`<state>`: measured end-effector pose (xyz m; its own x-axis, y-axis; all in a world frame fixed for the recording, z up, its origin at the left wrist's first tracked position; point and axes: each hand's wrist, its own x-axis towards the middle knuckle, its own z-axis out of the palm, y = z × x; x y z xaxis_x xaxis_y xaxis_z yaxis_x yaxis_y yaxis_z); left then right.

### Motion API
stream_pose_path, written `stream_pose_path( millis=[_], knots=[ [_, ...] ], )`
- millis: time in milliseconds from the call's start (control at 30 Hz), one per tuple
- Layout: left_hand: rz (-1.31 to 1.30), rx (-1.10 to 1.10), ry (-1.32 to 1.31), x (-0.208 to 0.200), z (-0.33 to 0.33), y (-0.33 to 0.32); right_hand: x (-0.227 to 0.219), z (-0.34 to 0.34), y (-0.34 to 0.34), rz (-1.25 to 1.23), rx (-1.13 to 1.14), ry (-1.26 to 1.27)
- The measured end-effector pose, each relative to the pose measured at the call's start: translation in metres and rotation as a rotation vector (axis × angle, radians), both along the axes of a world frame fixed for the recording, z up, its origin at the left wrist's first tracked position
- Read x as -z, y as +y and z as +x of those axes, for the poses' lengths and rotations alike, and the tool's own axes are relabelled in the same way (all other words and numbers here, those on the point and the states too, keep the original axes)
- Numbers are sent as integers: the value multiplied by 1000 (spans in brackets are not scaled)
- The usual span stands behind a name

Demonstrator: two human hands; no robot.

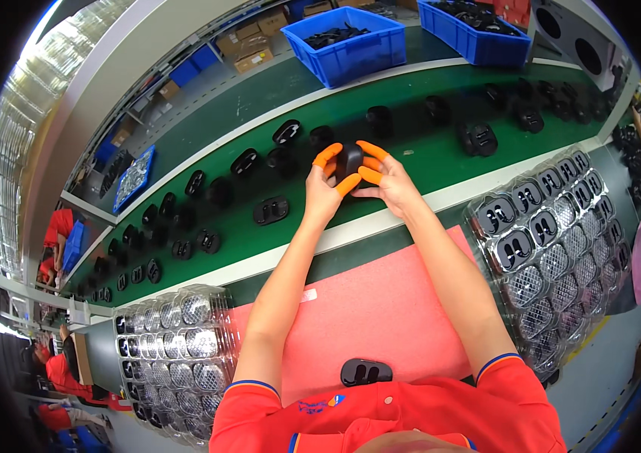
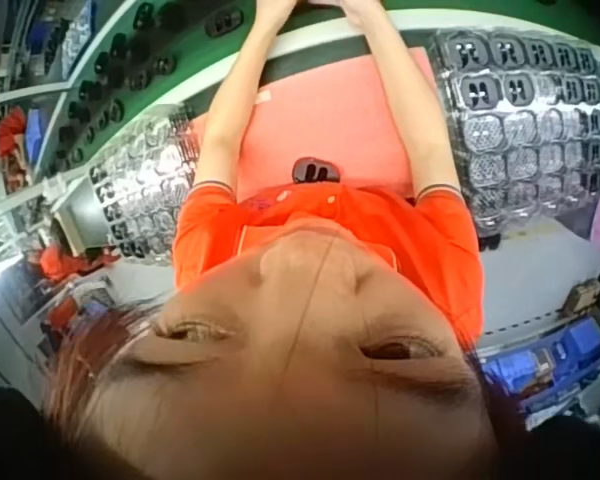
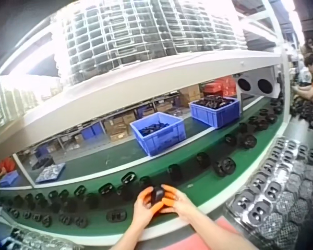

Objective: Assembling electronic game controller components by attaching thumbstick caps to joystick housings on a production conveyor belt.

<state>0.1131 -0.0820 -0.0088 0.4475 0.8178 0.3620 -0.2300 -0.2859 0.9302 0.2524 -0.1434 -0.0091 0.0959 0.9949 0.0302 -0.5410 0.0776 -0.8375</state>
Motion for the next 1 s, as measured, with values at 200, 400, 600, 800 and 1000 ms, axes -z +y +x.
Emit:
stream_pose_path(
  millis=[200, 400, 600, 800, 1000],
  knots=[
    [-54, 20, 0, 2, -1, 6, 5, 5, 3, 1, 65, -93],
    [-461, 176, -457, -3, -14, 17, -4, 21, 2, 39, 72, -116],
    [-269, -91, 46, -12, 7, 26, -3, 41, 7, -46, 368, -451],
    [696, -561, 1110, 13, -26, 169, 15, 74, 10, -345, 968, -1220],
    [601, -681, 1469, 26, 14, 176, 18, 84, 8, 54, 1231, -1398]
  ],
)
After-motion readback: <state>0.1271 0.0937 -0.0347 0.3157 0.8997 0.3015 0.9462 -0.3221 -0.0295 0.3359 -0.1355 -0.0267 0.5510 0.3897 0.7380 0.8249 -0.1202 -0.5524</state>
